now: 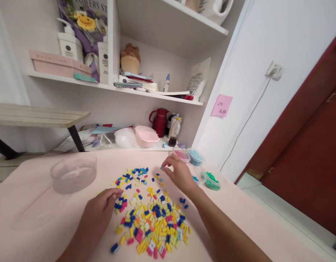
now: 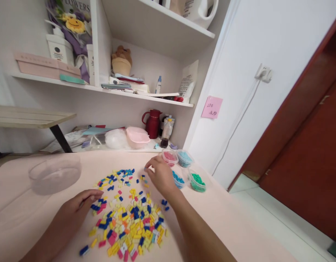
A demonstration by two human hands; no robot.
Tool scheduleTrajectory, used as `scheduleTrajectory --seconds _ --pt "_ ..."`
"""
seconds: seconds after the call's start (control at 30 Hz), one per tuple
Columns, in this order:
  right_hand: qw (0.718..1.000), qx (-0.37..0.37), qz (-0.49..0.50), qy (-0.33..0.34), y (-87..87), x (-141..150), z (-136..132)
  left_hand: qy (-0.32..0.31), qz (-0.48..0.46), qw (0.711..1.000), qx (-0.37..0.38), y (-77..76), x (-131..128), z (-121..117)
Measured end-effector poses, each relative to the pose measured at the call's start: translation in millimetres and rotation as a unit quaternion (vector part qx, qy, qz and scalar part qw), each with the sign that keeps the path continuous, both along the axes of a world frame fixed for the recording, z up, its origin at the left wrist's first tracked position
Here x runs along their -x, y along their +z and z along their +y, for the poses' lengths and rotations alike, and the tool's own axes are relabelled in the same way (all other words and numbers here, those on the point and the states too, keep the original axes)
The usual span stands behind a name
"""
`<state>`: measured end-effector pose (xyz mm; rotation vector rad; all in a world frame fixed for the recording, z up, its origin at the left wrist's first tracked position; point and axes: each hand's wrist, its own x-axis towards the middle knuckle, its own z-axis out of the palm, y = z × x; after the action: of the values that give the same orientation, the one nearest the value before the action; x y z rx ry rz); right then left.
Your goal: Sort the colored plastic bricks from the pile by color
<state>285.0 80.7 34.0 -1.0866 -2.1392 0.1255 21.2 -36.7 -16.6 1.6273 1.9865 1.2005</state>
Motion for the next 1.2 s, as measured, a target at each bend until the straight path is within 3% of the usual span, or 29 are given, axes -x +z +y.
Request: scheduleTrajectory --seconds 0.1,0.2,0.3,0.4,0.53,0.67,0.9,1.03,1.2 --pt "0.992 -0.033 -0.02 -0.118 21.6 -31.6 2.1 -0.001 -0.003 1.0 0.007 -1.1 0.9 1.0" --pt "0.962 -0.026 -0.078 -0.26 30.5 -57.3 1.2 -0.004 -0.001 1.0 0.002 -2.1 2.7 1.8" --pt "0.948 -0.005 -0.117 -0.296 26.8 -66.8 2.2 -0.003 -0.002 1.0 0.004 -1.4 4.4 1.9" --pt "0.963 0.013 -0.095 -0.25 19.5 -58.6 5.2 0.002 -0.004 1.0 0.004 -1.7 5.5 2.7" --pt "0.994 0.052 0.005 -0.092 12.3 -32.7 3.7 -0.004 -0.011 1.0 -0.005 -6.2 6.5 4.4" --pt "0.995 0.095 0.012 0.031 -1.4 -5.7 -0.7 -0.008 -0.016 1.0 -0.007 -10.5 7.1 5.1" --pt "0.987 0.138 -0.003 0.078 -38.3 38.0 35.8 -0.026 -0.004 0.999 -0.021 -8.7 4.2 3.7" --pt "0.986 0.136 0.003 0.094 -45.1 53.2 52.7 -0.027 0.001 0.999 -0.028 -6.2 1.7 0.5" --pt "0.982 0.142 0.01 0.122 -46.9 49.9 50.7 -0.035 0.003 0.999 -0.022 -4.6 1.0 -1.4"
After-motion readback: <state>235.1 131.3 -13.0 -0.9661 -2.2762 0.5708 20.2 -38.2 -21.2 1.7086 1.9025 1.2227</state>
